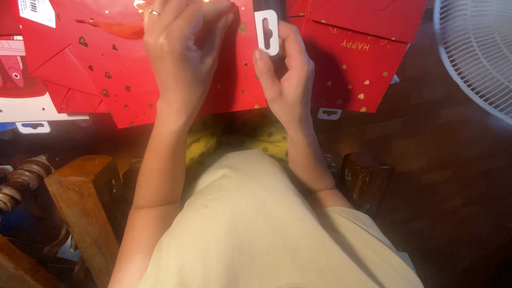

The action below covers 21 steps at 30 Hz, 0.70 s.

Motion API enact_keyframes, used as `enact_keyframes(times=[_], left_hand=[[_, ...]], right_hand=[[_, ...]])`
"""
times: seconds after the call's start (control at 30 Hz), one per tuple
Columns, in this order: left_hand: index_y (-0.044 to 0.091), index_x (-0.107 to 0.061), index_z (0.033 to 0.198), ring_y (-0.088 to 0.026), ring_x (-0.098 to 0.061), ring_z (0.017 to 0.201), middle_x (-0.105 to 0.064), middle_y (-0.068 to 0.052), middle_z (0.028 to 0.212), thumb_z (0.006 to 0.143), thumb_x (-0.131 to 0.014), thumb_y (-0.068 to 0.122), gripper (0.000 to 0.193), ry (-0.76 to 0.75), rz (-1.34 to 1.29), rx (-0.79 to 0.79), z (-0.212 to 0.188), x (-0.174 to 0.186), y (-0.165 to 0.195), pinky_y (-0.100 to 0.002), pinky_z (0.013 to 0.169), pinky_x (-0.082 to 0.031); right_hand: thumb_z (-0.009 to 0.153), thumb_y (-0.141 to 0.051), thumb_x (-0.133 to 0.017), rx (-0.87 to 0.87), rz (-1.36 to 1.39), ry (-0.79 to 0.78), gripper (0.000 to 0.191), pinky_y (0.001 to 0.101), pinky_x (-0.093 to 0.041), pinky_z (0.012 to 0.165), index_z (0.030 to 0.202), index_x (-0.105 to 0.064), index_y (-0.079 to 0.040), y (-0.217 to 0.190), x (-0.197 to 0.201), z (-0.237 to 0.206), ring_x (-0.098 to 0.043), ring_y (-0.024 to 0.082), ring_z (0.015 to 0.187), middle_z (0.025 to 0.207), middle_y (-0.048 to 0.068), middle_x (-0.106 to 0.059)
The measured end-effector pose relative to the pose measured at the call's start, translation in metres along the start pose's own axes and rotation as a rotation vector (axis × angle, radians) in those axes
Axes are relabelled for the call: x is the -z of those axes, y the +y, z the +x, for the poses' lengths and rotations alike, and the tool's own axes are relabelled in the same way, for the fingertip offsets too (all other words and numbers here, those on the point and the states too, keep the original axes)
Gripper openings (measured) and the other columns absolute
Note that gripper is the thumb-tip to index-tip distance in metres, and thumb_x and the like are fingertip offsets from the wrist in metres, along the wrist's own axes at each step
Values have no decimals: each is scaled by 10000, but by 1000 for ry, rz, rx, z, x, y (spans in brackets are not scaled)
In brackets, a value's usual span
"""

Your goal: The person assembles red gift boxes by folding flaps, inserting white plastic handles, and tying red ribbons. The person handles multiple boxes one at a time, stacking completed units on the lap.

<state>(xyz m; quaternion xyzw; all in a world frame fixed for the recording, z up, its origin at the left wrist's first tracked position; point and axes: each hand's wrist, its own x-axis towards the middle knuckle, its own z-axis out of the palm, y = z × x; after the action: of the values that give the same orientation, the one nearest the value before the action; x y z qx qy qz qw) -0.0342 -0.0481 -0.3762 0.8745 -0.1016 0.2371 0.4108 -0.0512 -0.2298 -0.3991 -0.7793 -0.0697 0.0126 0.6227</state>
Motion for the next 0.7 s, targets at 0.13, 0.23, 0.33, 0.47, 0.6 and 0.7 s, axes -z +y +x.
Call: enact_keyframes(times=[0.13, 0.23, 0.33, 0.47, 0.6, 0.7], left_hand=[[60, -713, 1044, -306, -605, 925, -659, -91, 943, 949, -796, -22, 150, -9, -32, 12, -5, -2, -4, -419, 838, -433], [48, -727, 1041, -279, -611, 895, -667, -85, 908, 979, -812, -12, 121, -29, -63, 71, -9, -2, -9, -397, 849, -439], [31, -689, 1053, -228, -653, 963, -707, -92, 991, 993, -741, -36, 104, -5, -258, 168, -14, -2, -12, -339, 922, -490], [49, -619, 1095, -155, -646, 1011, -704, -92, 1114, 1021, -640, -37, 116, 67, -734, 358, -17, 1, -15, -274, 980, -503], [79, -598, 1241, -144, -626, 1050, -654, -69, 1146, 1049, -701, -23, 241, 109, -699, 307, -12, 8, -7, -269, 973, -489], [81, -633, 1226, -213, -614, 1069, -631, -74, 1157, 982, -835, 33, 320, 20, -234, 111, -5, 13, 3, -330, 994, -485]], right_hand=[[1085, -114, -695, -5, 30, 31, 185, 203, -471, 707, 1228, -617, -26, 1, -5, 9, -569, 21, 806, 967, -18, -669], [1085, -103, -732, 19, -5, 49, 145, 203, -470, 695, 1147, -622, -32, 1, -7, 14, -560, 21, 794, 883, -17, -658], [1074, -85, -721, -17, -29, 67, 138, 203, -456, 646, 1059, -592, -40, 2, -8, 17, -565, 15, 719, 861, -34, -650], [1075, -81, -717, 8, -32, 77, 144, 209, -449, 637, 1049, -581, -41, 5, -9, 16, -549, 22, 711, 866, -24, -635], [1062, -97, -720, 23, -58, 88, 155, 214, -464, 633, 1038, -574, -49, 4, -9, 13, -567, 38, 691, 842, -17, -633], [1037, -105, -723, 103, -129, 95, 156, 245, -487, 704, 1068, -579, -51, -1, -9, 11, -565, 90, 760, 867, 21, -609]])
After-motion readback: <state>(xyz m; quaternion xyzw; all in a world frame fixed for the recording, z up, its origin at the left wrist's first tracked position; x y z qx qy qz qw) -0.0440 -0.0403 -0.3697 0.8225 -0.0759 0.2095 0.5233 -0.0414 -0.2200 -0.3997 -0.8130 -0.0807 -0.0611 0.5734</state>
